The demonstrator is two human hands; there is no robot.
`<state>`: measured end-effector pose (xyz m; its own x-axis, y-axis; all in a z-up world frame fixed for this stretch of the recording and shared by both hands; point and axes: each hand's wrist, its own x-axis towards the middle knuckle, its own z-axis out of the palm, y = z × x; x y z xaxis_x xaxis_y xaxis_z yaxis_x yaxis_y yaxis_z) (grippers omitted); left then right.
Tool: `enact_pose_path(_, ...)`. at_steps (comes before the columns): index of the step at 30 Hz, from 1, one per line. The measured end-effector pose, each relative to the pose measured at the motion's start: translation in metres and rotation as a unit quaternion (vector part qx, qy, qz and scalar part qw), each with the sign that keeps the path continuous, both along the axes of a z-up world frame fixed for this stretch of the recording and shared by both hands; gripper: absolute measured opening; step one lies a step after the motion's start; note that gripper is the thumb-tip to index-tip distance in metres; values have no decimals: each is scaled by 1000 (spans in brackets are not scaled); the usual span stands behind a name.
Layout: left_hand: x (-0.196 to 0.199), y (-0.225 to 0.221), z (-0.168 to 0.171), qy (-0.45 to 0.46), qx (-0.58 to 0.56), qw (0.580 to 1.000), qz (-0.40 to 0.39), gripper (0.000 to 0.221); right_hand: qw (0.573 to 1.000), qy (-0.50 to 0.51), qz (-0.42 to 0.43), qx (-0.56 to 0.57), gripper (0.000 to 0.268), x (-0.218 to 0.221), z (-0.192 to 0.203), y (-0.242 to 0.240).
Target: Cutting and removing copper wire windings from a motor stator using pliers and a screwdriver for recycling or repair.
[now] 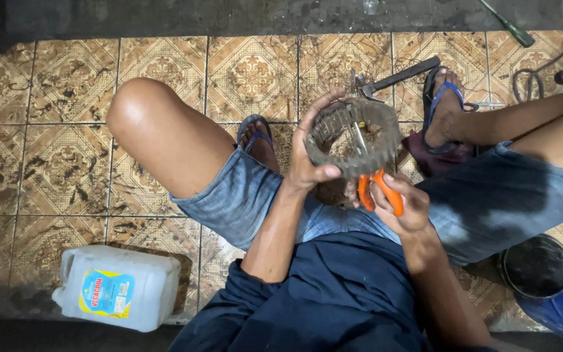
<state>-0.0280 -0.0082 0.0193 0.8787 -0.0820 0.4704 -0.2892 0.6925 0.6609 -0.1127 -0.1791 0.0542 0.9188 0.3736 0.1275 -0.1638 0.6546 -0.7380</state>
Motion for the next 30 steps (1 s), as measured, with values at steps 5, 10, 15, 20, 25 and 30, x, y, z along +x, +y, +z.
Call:
enact_pose_path(5,0,-2,-4,63,-87,994,13,89,998,-15,10,-55,57,2,30,11)
enact_pose_path(10,-2,2,-11,113,-188,975,-22,79,991,126,32,-22,28,-8,-9,-14)
enact_pose_path(15,-1,0,-10,120,-203,972,-18,77,995,21,-32,-90,53,-5,18,10)
enact_pose_path(20,1,1,-18,93,-208,974,6,77,984,-10,-62,-164,55,-4,0,2)
enact_pose_path(25,-3,9,-6,73,-180,981,-19,73,967,11,-66,-245,53,-8,-18,-9)
enact_pose_path(30,-6,12,-3,73,-152,985,-39,73,955,63,-54,-286,32,-11,-8,-8)
